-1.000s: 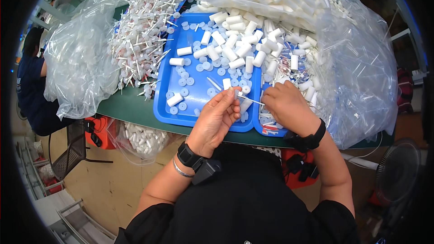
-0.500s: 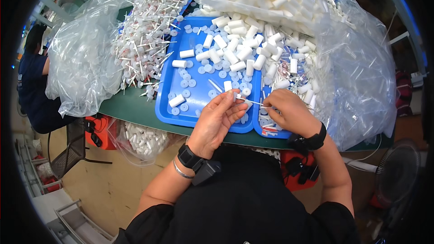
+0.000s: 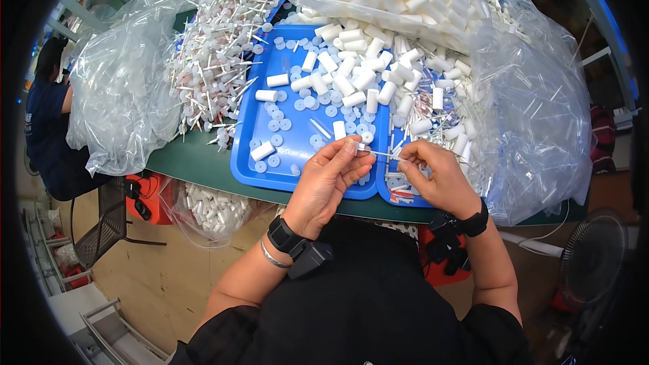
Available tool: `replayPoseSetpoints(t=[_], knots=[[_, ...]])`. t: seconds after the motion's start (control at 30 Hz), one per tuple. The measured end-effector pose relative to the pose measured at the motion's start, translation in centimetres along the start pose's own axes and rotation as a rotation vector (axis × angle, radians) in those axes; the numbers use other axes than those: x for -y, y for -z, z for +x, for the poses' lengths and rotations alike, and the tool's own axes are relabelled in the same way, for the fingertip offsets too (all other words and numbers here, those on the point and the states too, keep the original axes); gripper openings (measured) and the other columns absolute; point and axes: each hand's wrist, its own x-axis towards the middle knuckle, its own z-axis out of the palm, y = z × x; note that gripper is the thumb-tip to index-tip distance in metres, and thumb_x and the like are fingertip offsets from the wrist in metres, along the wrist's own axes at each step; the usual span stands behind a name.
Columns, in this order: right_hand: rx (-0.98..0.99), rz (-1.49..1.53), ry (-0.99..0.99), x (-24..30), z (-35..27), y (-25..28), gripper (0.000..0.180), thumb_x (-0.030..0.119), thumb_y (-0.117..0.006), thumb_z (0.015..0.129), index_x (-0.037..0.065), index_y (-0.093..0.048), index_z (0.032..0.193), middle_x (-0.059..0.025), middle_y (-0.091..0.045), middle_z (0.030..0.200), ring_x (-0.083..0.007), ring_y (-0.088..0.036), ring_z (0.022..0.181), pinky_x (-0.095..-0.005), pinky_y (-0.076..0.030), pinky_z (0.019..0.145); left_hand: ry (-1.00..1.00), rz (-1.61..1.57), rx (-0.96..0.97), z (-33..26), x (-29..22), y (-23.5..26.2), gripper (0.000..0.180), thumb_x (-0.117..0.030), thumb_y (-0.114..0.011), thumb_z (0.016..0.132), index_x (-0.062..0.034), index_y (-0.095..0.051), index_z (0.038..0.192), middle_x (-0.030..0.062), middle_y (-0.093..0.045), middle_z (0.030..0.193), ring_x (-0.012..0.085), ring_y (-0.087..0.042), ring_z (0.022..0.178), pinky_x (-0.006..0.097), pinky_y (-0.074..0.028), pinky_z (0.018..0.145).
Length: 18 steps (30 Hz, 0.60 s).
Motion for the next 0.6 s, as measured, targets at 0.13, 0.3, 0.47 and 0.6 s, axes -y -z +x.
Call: replayPoseSetpoints(t=[0.13, 0.3, 0.47, 0.6], knots=[[-0.012, -0.021, -0.006, -0.13, 0.07, -0.04, 0.013, 0.008, -0.073, 0.091, 0.002, -0.065, 0.100, -0.0103, -0.069, 0.083, -0.0245, -0.068, 0.073, -0.0366, -0.052, 0.069, -0.006, -0.005, -0.012, 0.01, -0.07, 0.03, 0.033, -0.019, -0.064, 0.105, 0.0024, -0.062, 0.129, 0.0147, -0.071, 0.110, 0.0233, -0.072, 0.107, 0.032, -0.061, 0.095], [-0.034, -0.084, 0.031, -0.24, 0.04, -0.09, 0.012, 0.008, -0.074, 0.091, 0.003, -0.065, 0.098, -0.0096, -0.070, 0.083, -0.0254, -0.067, 0.073, -0.0371, -0.051, 0.071, -0.008, 0.000, -0.017, -0.12, -0.16, -0.04, 0.033, -0.019, -0.065, 0.104, 0.0031, -0.062, 0.128, 0.0147, -0.072, 0.110, 0.0233, -0.072, 0.107, 0.032, -0.061, 0.095], [-0.125, -0.263, 0.252, 0.09, 0.62, -0.09, 0.013, 0.006, -0.075, 0.088, 0.004, -0.065, 0.094, -0.0095, -0.066, 0.078, -0.0288, -0.063, 0.071, -0.0393, -0.049, 0.070, 0.003, -0.018, -0.017, -0.04, -0.08, -0.02, 0.033, -0.018, -0.065, 0.104, 0.0033, -0.062, 0.128, 0.0151, -0.072, 0.111, 0.0238, -0.073, 0.107, 0.032, -0.061, 0.095], [-0.165, -0.314, 0.309, 0.12, 0.71, -0.17, 0.014, 0.005, -0.077, 0.086, 0.004, -0.064, 0.092, -0.0096, -0.064, 0.076, -0.0303, -0.061, 0.071, -0.0409, -0.048, 0.069, 0.013, -0.049, -0.019, -0.08, -0.06, 0.06, 0.032, -0.017, -0.064, 0.104, 0.0036, -0.062, 0.129, 0.0154, -0.072, 0.111, 0.0242, -0.072, 0.107, 0.032, -0.061, 0.095]])
